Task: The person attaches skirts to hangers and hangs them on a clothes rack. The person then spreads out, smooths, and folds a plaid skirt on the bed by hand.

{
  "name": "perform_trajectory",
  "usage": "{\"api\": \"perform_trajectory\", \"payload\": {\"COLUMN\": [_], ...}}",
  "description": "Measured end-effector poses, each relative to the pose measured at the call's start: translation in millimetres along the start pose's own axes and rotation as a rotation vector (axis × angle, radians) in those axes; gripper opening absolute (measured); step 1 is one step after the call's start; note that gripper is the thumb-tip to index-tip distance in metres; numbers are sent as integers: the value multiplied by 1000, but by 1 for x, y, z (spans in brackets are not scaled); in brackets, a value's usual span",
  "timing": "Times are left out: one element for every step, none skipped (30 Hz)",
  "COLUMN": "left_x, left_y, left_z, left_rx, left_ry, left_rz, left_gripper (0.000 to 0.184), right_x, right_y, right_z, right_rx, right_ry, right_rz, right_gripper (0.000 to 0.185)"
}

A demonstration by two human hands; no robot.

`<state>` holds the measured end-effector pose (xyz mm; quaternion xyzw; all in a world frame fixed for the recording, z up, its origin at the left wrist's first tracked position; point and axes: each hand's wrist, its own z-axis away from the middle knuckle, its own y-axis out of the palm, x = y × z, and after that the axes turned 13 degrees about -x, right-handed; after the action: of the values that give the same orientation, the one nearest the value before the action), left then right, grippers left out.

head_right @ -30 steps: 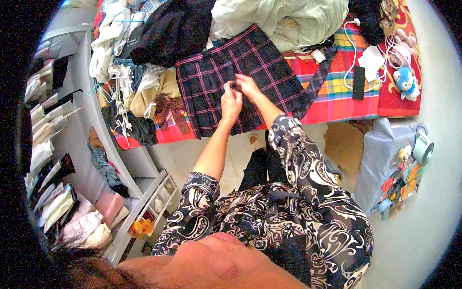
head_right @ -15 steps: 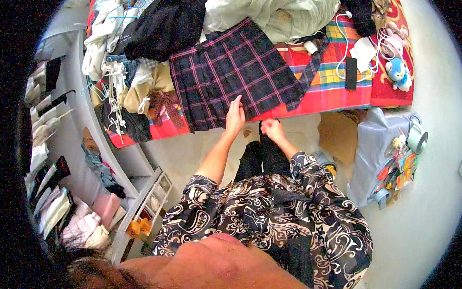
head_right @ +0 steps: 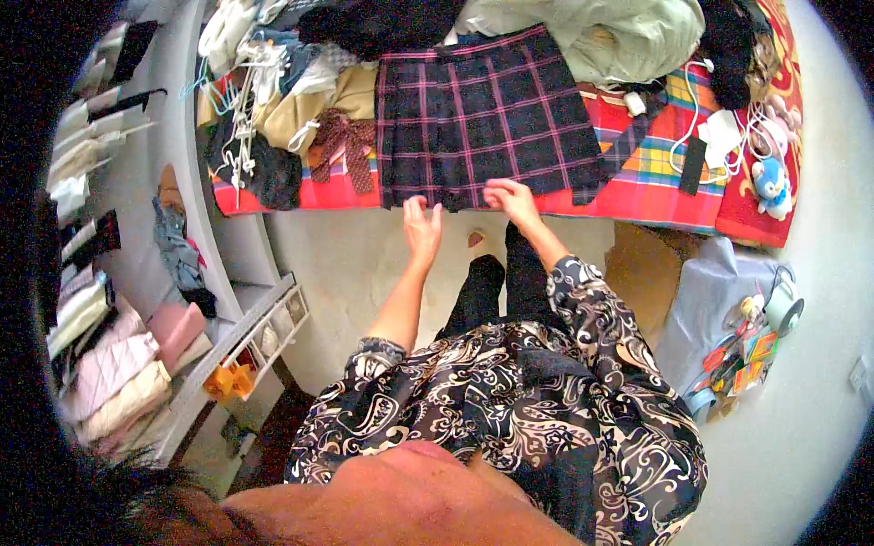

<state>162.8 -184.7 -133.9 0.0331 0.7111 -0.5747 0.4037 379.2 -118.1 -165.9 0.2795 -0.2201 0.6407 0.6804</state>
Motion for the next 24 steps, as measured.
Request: {"api": "perform_trajectory", "payload": {"left_x": [-1,2,0,-2,-5,4,15,18,22,24,30,30,29,23,17,11,7,4,1,0,2,1,5,13], "left_y": [-1,7,14,21,26,34,39,37,34,31,27,21,15,8,2,-3,-6,-9,-12,-13,-13,-16,-17,-14], "left_z": [-7,-12,-18,-24,-28,-30,-32,-34,-34,-34,-35,-35,-33,-32,-30,-31,-33,-34,-35,-37,-40,-43,-43,-41], "left_rx": [-7,5,45,85,75,77,59,41,12,13,9,5,16,15,19,24,26,5,-16,-14,7,28,101,100], "left_ry": [73,120,145,170,156,155,158,161,153,152,162,173,183,184,186,188,188,204,220,221,214,207,197,201], "left_rz": [-71,-99,-199,-298,-319,-315,-270,-226,-166,-162,-107,-52,-36,-38,2,42,41,72,102,101,73,45,-10,-7], "left_gripper": [35,39,40,42,34,34,28,22,12,12,11,10,10,10,11,11,11,11,11,11,11,11,12,12], "right_x": [8,14,10,6,6,6,5,5,5,7,14,23,36,46,51,57,57,47,32,9,-14,-86,-115,-91], "right_y": [23,43,60,74,82,86,87,87,88,86,90,95,103,112,121,131,141,146,147,147,138,125,107,97], "right_z": [-3,-9,-22,-33,-39,-45,-48,-49,-50,-52,-47,-42,-41,-46,-56,-68,-75,-83,-84,-86,-67,-86,-77,-35], "right_rx": [46,91,105,81,54,27,24,-26,-75,-125,-124,-123,-91,-59,-56,-83,-104,-126,-79,-32,68,137,207,241], "right_ry": [7,16,3,-34,-47,-61,-61,-93,-124,-114,-81,-47,-85,-123,-143,-114,-92,-69,41,152,130,120,28,86], "right_rz": [-57,-113,-103,-98,-17,64,68,118,168,147,14,-118,-173,-228,-288,-311,-379,-446,-415,-383,-236,-155,52,211], "right_gripper": [32,35,38,39,39,39,39,39,39,39,38,38,40,41,45,48,48,48,47,47,45,41,35,26]}}
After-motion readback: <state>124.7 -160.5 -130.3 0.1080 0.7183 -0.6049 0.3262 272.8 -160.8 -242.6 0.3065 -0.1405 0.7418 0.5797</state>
